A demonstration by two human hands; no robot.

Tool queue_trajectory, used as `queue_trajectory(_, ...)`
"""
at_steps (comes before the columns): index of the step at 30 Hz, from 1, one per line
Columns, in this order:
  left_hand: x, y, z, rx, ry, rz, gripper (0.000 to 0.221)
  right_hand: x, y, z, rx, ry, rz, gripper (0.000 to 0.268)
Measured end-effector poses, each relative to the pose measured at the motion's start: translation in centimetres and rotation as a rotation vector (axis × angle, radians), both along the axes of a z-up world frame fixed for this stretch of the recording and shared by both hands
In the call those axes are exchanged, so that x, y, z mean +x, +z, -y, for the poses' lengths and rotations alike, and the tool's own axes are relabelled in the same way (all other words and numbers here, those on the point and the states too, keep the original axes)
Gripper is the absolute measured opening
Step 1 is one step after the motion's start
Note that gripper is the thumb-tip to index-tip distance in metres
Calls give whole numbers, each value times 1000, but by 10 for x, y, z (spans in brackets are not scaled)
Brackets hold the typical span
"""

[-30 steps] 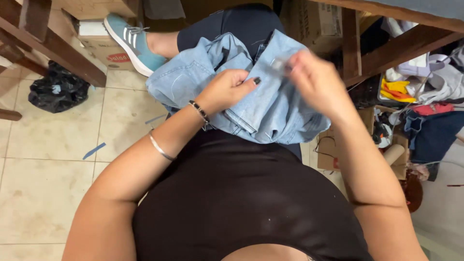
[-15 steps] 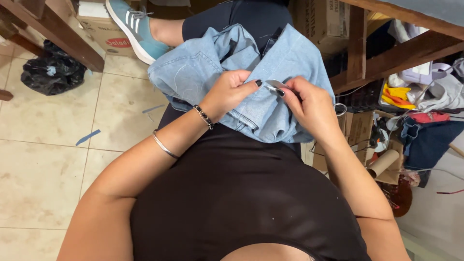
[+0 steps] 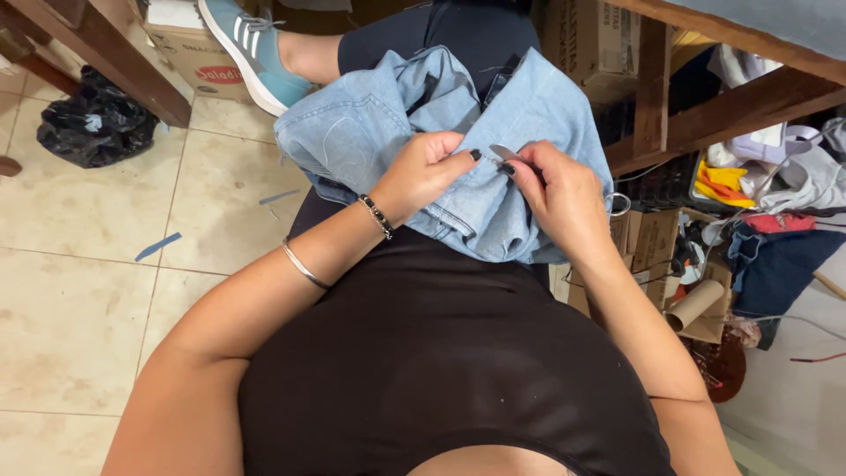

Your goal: Trimming loose threads from denim shorts using scissors

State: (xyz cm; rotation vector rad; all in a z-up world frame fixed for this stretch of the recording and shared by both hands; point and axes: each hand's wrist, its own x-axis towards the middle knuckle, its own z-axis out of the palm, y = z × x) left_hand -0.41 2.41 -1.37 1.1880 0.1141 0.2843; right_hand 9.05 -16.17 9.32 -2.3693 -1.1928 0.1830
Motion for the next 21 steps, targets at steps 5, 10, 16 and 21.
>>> queue_trajectory(5,-3,3,5,-9,38,-6,15,3,-9,1,54,36,25,18)
queue_trajectory(10,-4,-4,6,79,95,17,14,35,-17,7,514,-54,97,15)
queue_trajectory(16,-27,36,-15,34,-130,-20,32,11,22,3,304,114,86,6)
queue_trajectory(21,-42,42,-4,-23,-198,-119,60,-12,20,2,3,128,-59,14)
